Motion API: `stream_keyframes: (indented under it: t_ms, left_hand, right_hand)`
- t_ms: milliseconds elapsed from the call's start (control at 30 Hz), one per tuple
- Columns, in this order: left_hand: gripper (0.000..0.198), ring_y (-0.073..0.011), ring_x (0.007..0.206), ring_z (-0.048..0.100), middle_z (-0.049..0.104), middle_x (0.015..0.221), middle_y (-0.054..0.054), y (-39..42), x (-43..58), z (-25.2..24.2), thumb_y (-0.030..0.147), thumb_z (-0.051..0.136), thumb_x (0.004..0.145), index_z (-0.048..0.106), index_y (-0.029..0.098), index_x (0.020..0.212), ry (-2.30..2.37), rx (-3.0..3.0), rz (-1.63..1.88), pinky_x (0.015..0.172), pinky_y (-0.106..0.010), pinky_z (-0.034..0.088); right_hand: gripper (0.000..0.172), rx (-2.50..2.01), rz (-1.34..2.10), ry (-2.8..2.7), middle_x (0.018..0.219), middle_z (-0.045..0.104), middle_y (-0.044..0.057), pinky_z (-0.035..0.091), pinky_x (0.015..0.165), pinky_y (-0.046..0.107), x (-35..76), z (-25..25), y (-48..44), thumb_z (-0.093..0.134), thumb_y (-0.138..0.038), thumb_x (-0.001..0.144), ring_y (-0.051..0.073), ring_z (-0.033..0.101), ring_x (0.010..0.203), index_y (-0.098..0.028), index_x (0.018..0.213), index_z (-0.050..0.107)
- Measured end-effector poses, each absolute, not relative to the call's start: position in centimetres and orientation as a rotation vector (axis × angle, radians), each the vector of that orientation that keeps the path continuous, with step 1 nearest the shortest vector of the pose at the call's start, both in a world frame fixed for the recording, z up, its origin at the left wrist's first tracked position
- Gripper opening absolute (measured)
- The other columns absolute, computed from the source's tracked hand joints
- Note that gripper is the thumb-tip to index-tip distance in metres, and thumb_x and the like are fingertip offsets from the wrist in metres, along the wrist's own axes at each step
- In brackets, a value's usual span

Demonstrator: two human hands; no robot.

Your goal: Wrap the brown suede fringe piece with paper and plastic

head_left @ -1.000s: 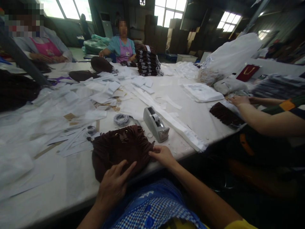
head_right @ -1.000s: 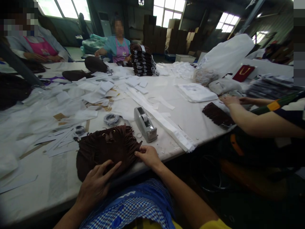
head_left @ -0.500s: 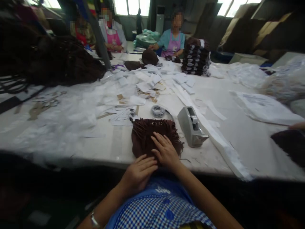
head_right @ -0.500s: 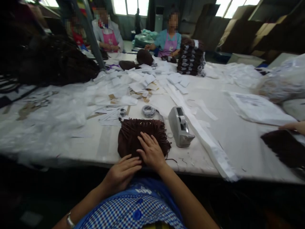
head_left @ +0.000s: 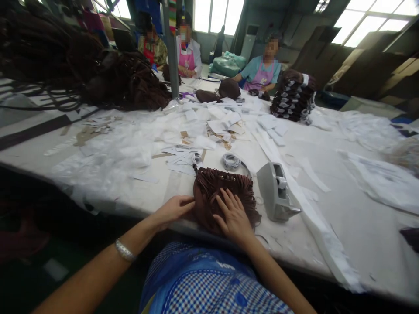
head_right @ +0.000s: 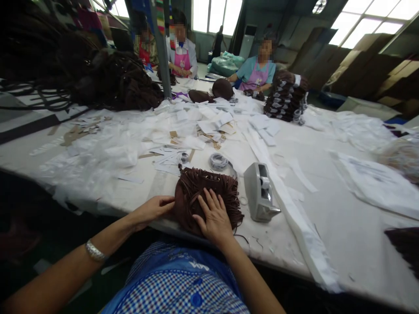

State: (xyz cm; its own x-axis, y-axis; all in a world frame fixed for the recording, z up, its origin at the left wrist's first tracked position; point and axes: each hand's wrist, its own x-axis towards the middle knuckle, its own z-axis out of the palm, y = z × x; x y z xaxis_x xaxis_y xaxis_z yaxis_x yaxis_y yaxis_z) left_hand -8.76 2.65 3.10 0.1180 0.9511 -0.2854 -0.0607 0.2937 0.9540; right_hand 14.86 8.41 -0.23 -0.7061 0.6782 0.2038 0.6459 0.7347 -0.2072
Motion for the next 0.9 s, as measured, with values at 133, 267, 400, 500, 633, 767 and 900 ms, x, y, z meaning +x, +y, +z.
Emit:
stream_keyframes:
  t_ms: [133, 267, 400, 500, 633, 767, 900]
  left_hand:
    - [0.034, -0.0225, 0.084, 0.070, 0.076, 0.086, -0.007, 2.0, -8.7, 2.2, 0.043, 0.073, 0.074, 0.076, 0.013, 0.092, 1.346, 0.929, 1.008, 0.077, -0.030, 0.055]
    - [0.033, -0.0191, 0.072, 0.068, 0.074, 0.081, -0.007, -0.3, -7.7, 0.2, 0.045, 0.065, 0.079, 0.073, 0.013, 0.084, 1.545, 0.798, 1.125, 0.068, -0.029, 0.055]
    - [0.041, -0.0192, 0.062, 0.065, 0.070, 0.071, -0.008, -2.4, -6.9, -0.2, 0.051, 0.056, 0.084, 0.068, 0.013, 0.076, 1.712, 0.705, 1.173, 0.059, -0.030, 0.054]
    - [0.035, -0.0187, 0.068, 0.064, 0.069, 0.072, -0.005, -2.1, -7.1, 0.7, 0.050, 0.062, 0.081, 0.070, 0.016, 0.076, 1.788, 0.791, 1.181, 0.063, -0.027, 0.052]
    - [0.034, -0.0195, 0.077, 0.064, 0.070, 0.084, -0.004, 0.0, -7.7, 1.8, 0.050, 0.062, 0.083, 0.071, 0.019, 0.092, 1.758, 0.901, 1.163, 0.064, -0.025, 0.050]
    - [0.040, -0.0186, 0.074, 0.064, 0.071, 0.083, -0.006, 1.0, -7.9, 1.8, 0.053, 0.062, 0.082, 0.070, 0.015, 0.091, 1.590, 0.933, 1.102, 0.062, -0.026, 0.052]
    - [0.038, -0.0163, 0.070, 0.064, 0.069, 0.077, -0.004, -0.2, -8.3, 1.1, 0.051, 0.069, 0.077, 0.068, 0.014, 0.084, 1.599, 0.874, 1.127, 0.061, -0.025, 0.053]
  right_hand:
    - [0.061, -1.087, 0.207, -2.684, 0.161, 0.022, 0.006, 0.023, 0.119, 0.053, 14.8, -0.4, 8.7, 0.052, -0.046, 0.094, 0.033, 0.022, 0.146, -0.021, 0.148, 0.040]
    - [0.061, -1.090, 0.232, -2.699, 0.161, 0.023, 0.002, 0.026, 0.117, 0.053, 14.9, -0.6, 9.0, 0.050, -0.051, 0.095, 0.036, 0.024, 0.145, -0.023, 0.148, 0.041]
    - [0.060, -1.058, 0.233, -2.717, 0.161, 0.023, 0.003, 0.026, 0.117, 0.054, 15.0, -0.8, 9.2, 0.047, -0.052, 0.096, 0.037, 0.024, 0.145, -0.021, 0.147, 0.043]
    - [0.060, -1.041, 0.227, -2.714, 0.161, 0.022, 0.004, 0.025, 0.117, 0.055, 15.0, -0.8, 9.2, 0.047, -0.051, 0.096, 0.038, 0.023, 0.145, -0.019, 0.146, 0.044]
    - [0.060, -1.032, 0.221, -2.698, 0.161, 0.023, 0.004, 0.026, 0.117, 0.055, 15.0, -0.7, 9.2, 0.047, -0.052, 0.095, 0.038, 0.024, 0.144, -0.019, 0.146, 0.044]
    - [0.060, -1.019, 0.235, -2.677, 0.160, 0.026, 0.004, 0.026, 0.116, 0.055, 15.1, -0.7, 9.2, 0.048, -0.050, 0.095, 0.037, 0.025, 0.144, -0.021, 0.147, 0.043]
    - [0.060, -1.011, 0.262, -2.658, 0.159, 0.028, 0.003, 0.027, 0.116, 0.056, 15.1, -0.9, 9.3, 0.049, -0.052, 0.095, 0.037, 0.027, 0.143, -0.023, 0.146, 0.044]
